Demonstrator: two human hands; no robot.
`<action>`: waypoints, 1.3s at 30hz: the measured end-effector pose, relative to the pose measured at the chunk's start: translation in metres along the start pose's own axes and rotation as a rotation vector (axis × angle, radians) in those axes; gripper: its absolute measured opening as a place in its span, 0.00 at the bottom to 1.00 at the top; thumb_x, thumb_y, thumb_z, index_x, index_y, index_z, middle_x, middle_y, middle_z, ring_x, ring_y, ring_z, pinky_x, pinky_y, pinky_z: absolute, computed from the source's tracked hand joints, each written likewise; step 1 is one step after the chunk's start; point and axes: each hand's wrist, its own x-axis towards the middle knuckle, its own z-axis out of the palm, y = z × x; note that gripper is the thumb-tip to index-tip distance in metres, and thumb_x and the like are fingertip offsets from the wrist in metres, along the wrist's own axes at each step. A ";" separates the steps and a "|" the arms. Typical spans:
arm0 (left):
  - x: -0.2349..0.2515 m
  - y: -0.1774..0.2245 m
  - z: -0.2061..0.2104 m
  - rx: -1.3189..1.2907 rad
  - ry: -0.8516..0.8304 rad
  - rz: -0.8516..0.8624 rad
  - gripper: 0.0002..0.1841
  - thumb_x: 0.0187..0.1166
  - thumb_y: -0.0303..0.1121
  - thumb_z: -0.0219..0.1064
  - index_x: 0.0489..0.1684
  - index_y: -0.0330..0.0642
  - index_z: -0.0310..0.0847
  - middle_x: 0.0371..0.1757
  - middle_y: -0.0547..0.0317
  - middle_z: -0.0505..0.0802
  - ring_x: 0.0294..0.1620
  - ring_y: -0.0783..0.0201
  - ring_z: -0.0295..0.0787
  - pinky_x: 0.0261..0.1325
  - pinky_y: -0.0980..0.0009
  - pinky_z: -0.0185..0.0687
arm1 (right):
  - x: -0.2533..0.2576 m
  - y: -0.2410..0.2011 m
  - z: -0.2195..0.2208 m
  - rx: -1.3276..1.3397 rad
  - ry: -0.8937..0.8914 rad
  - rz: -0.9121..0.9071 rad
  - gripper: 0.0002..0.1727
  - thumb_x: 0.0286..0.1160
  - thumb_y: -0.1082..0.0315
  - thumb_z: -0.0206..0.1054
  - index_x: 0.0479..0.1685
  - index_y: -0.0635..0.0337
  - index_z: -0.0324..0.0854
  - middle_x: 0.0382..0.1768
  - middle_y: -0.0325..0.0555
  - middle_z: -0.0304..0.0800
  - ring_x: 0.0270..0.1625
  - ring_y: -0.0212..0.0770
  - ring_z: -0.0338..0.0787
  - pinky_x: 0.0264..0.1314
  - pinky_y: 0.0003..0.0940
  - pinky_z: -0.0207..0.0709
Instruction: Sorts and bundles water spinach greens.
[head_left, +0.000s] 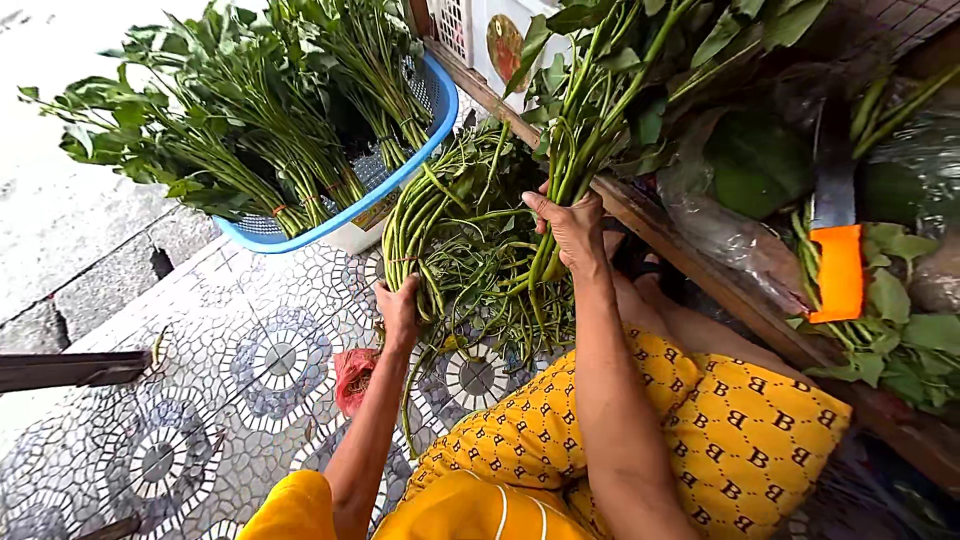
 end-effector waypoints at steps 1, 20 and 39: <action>-0.003 -0.030 0.006 0.017 0.035 -0.045 0.33 0.75 0.31 0.74 0.73 0.27 0.60 0.47 0.38 0.87 0.40 0.53 0.91 0.45 0.55 0.92 | -0.005 -0.011 0.003 -0.048 -0.004 0.052 0.10 0.67 0.78 0.77 0.41 0.62 0.80 0.20 0.33 0.81 0.15 0.23 0.76 0.20 0.17 0.76; 0.031 -0.092 0.031 0.787 -0.111 0.049 0.21 0.87 0.40 0.62 0.68 0.30 0.80 0.72 0.28 0.80 0.77 0.34 0.73 0.79 0.44 0.67 | -0.007 0.108 0.058 -0.535 -0.102 0.347 0.30 0.75 0.57 0.77 0.69 0.70 0.77 0.47 0.67 0.89 0.45 0.61 0.91 0.52 0.60 0.83; 0.057 -0.049 0.052 0.965 -0.177 0.009 0.20 0.87 0.40 0.62 0.71 0.38 0.79 0.66 0.38 0.89 0.71 0.40 0.83 0.70 0.39 0.75 | 0.012 0.083 0.083 -0.615 -0.167 0.493 0.38 0.62 0.65 0.84 0.74 0.68 0.72 0.55 0.67 0.89 0.53 0.63 0.92 0.58 0.62 0.83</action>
